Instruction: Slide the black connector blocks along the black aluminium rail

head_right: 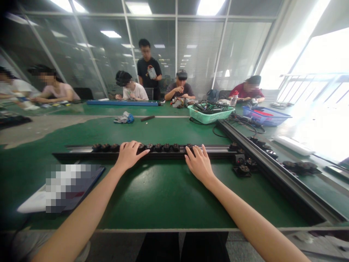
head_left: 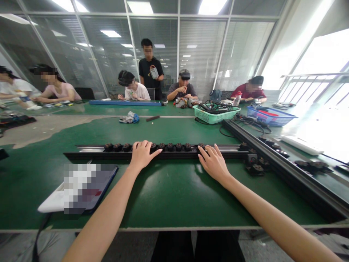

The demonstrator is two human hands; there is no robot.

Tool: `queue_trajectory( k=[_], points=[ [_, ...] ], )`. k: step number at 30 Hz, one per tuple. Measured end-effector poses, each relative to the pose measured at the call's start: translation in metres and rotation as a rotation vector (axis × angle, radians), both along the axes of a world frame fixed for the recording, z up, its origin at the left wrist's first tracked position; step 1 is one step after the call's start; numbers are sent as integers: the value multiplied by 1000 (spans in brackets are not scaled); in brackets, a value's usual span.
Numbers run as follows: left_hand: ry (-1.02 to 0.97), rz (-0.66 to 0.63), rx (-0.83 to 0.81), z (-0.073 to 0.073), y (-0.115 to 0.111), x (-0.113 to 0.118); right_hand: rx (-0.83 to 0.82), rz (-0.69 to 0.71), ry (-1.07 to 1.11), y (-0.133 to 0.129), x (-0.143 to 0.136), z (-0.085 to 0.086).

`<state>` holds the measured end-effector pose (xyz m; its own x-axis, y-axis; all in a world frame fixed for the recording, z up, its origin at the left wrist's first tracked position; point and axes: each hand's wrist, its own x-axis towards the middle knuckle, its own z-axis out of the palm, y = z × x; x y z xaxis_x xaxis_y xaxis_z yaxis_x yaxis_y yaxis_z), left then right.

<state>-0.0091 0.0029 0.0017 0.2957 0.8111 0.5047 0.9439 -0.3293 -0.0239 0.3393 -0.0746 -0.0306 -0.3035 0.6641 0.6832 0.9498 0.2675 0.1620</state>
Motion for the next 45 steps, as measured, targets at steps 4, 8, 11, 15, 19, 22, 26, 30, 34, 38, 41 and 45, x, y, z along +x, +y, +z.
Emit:
queue_trajectory(
  k=[4,8,11,15,19,22,26,30,34,38,41,45],
  points=[
    [-7,4,-5,1,-2,1,12,-4,-3,0,0,1],
    [-10,4,-13,2,-1,1,-6,-18,11,0,2,0],
    [-9,3,-14,1,0,1,-18,-25,17,1,4,-2],
    [-9,-3,-8,1,0,1,-23,-29,-2,2,4,-6],
    [-11,-2,-6,1,0,1,-25,-31,-6,2,2,-6],
    [-11,-2,-6,1,0,1,-20,-29,-7,1,2,-5],
    [-4,2,-5,0,0,0,-25,-25,8,1,3,-5],
    [3,0,3,-1,0,0,-24,-28,24,2,4,-5],
    [18,9,2,0,0,1,-37,-50,17,1,5,-3],
    [20,18,-1,0,0,1,-53,-73,21,0,5,-1],
    [17,21,-6,1,0,1,-63,-89,25,-1,6,0],
    [13,14,-6,1,0,2,-73,-99,25,-1,7,1]
  ],
)
